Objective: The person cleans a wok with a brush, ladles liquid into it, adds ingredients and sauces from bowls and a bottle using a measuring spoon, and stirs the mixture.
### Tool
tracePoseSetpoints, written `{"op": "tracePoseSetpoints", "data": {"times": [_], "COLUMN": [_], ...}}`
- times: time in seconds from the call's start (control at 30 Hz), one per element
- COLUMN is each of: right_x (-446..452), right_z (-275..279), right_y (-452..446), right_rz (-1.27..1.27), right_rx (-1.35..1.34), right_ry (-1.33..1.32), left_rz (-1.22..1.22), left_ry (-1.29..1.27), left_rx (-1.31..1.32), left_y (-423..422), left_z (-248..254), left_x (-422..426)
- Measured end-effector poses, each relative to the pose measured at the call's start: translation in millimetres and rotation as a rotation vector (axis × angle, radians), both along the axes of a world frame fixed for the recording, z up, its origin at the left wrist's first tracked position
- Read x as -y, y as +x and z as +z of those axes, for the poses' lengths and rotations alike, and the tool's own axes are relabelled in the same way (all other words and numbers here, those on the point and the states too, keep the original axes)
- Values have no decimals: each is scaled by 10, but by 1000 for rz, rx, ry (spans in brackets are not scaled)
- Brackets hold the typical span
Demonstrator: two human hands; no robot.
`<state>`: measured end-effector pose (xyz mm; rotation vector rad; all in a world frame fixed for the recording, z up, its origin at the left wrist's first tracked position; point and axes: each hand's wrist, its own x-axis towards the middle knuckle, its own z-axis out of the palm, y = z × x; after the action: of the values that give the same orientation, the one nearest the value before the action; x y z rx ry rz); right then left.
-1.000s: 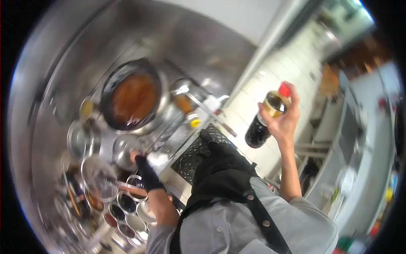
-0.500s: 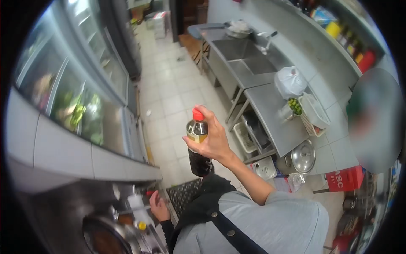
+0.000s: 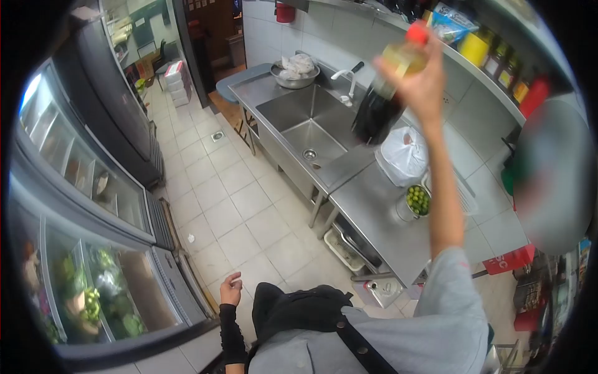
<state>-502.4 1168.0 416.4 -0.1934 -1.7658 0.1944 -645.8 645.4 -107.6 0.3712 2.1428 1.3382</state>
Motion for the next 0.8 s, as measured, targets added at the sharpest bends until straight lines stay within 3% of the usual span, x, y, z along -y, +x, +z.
{"op": "tracePoseSetpoints", "data": {"times": [0.07, 0.1, 0.13, 0.17, 0.23, 0.3, 0.43, 0.63, 0.8], "right_x": [-453, -610, -781, -957, -1595, -2300, -3444, -5041, -6438], "right_z": [592, 845, 1055, 1241, 1567, 1823, 1943, 2086, 2196], "right_y": [-187, -375, -453, -578, -849, -929, -1117, -1119, -1168], "right_rz": [-180, -124, -229, -218, -297, -717, -805, -1085, -969], "right_rx": [0, -147, -121, -210, -429, -291, -232, -171, -126], "right_ry": [20, 164, 15, 40, 451, 501, 354, 211, 318], "left_rz": [-85, -70, -57, -46, 17, 107, 147, 344, 608], "left_ry": [-62, -55, -50, -46, -37, -23, -62, 10, 23], "left_rx": [69, 97, 130, 163, 204, 258, 140, 308, 598], "left_y": [-403, -600, -785, -980, -1437, -1842, -2384, -2091, -1115], "left_z": [-162, -207, -248, -283, -389, -534, -544, -549, -704], "left_x": [-58, -101, -118, -122, -178, -274, -563, -576, -710]}}
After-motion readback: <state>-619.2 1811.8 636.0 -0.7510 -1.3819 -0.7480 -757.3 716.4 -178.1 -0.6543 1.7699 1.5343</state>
